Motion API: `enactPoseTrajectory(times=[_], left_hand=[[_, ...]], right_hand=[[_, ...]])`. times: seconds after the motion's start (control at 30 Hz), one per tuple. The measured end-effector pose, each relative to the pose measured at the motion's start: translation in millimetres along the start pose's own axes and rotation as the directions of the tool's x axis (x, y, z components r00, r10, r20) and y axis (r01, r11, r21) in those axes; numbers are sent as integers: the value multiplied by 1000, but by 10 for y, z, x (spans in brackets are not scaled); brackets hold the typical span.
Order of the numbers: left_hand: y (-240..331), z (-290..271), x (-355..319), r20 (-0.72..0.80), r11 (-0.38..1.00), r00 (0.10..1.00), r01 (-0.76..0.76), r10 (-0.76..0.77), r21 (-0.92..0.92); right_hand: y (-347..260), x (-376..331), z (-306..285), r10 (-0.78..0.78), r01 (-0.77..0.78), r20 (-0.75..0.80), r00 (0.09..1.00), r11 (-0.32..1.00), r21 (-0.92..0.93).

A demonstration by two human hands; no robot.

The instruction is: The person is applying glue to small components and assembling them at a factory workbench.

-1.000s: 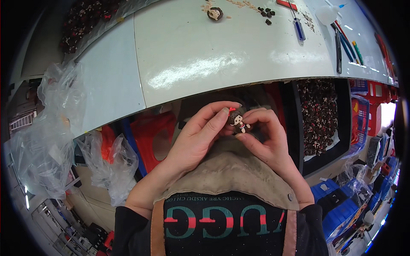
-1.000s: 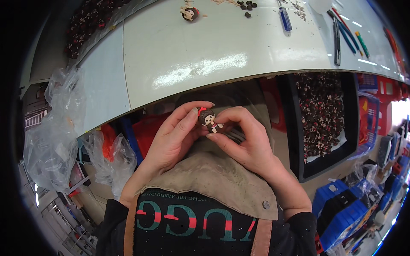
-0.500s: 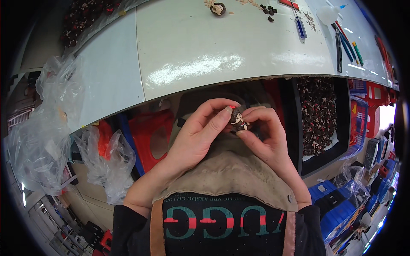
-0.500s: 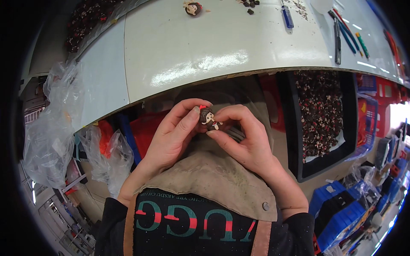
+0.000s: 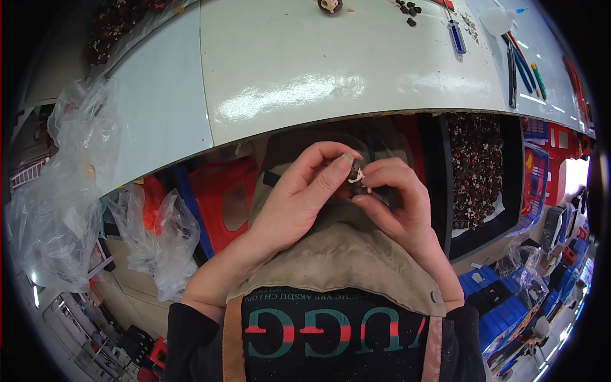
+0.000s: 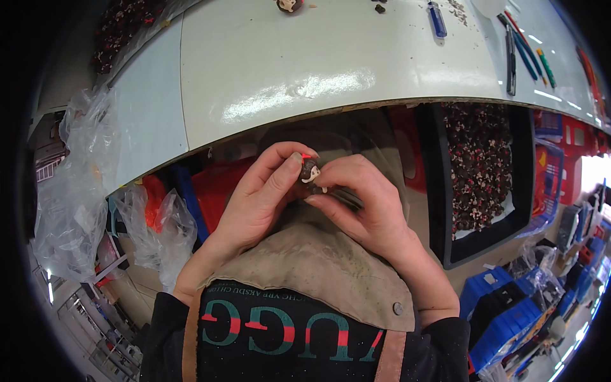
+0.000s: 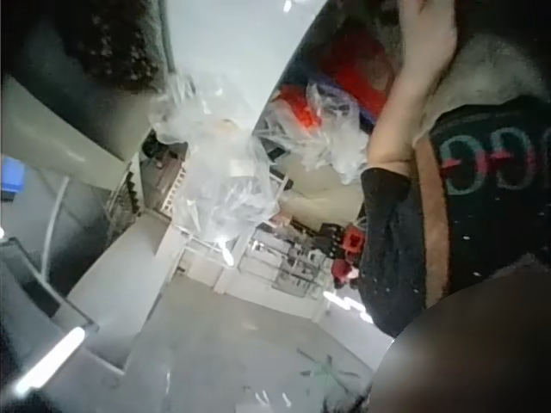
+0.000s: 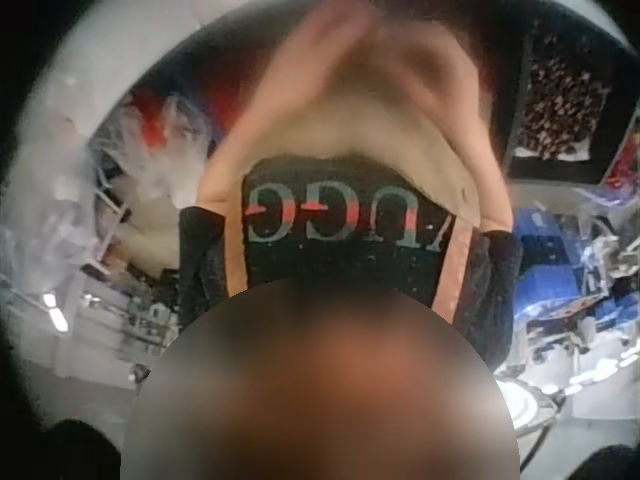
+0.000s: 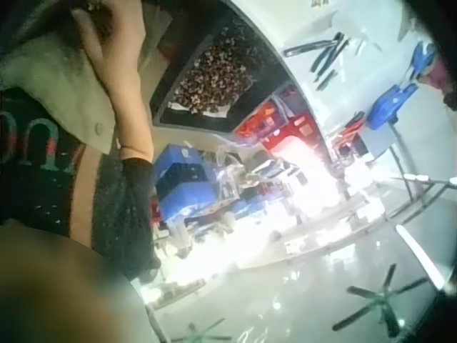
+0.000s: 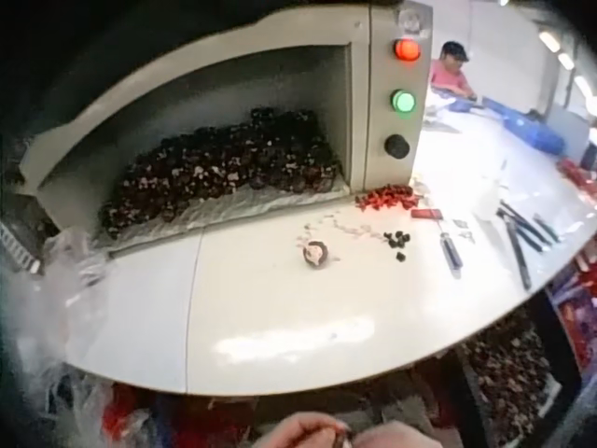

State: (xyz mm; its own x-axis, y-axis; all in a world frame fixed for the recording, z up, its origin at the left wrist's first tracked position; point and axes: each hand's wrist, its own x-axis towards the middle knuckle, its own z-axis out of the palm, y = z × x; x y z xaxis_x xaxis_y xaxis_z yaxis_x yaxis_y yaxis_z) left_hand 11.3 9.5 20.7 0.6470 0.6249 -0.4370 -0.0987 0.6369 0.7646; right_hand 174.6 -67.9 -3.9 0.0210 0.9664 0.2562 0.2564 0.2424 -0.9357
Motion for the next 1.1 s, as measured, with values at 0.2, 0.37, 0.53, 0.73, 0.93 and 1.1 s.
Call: enactPoseTrajectory(times=[0.2,0.37,0.53,0.73,0.93,1.1], left_hand=[[-5,-17,30,14,999,999,48,-48,-8],[-4,-24,42,4,999,999,42,-42,19],[7,-19,50,1,994,1000,-15,15,104],[0,0,60,6,986,998,-67,67,150],[11,2,68,20,976,996,-91,88,196],[36,12,67,70,974,994,-97,84,203]], right_hand=[[31,5,11,18,-17,-19,1000,999,32],[66,21,-6,-7,7,-6,1000,1000,5],[98,38,5,-54,54,-21,998,998,-13],[128,54,12,-139,133,-55,989,987,-94],[104,47,17,-150,141,-69,986,983,-116],[72,34,4,-127,115,-103,987,987,-114]])
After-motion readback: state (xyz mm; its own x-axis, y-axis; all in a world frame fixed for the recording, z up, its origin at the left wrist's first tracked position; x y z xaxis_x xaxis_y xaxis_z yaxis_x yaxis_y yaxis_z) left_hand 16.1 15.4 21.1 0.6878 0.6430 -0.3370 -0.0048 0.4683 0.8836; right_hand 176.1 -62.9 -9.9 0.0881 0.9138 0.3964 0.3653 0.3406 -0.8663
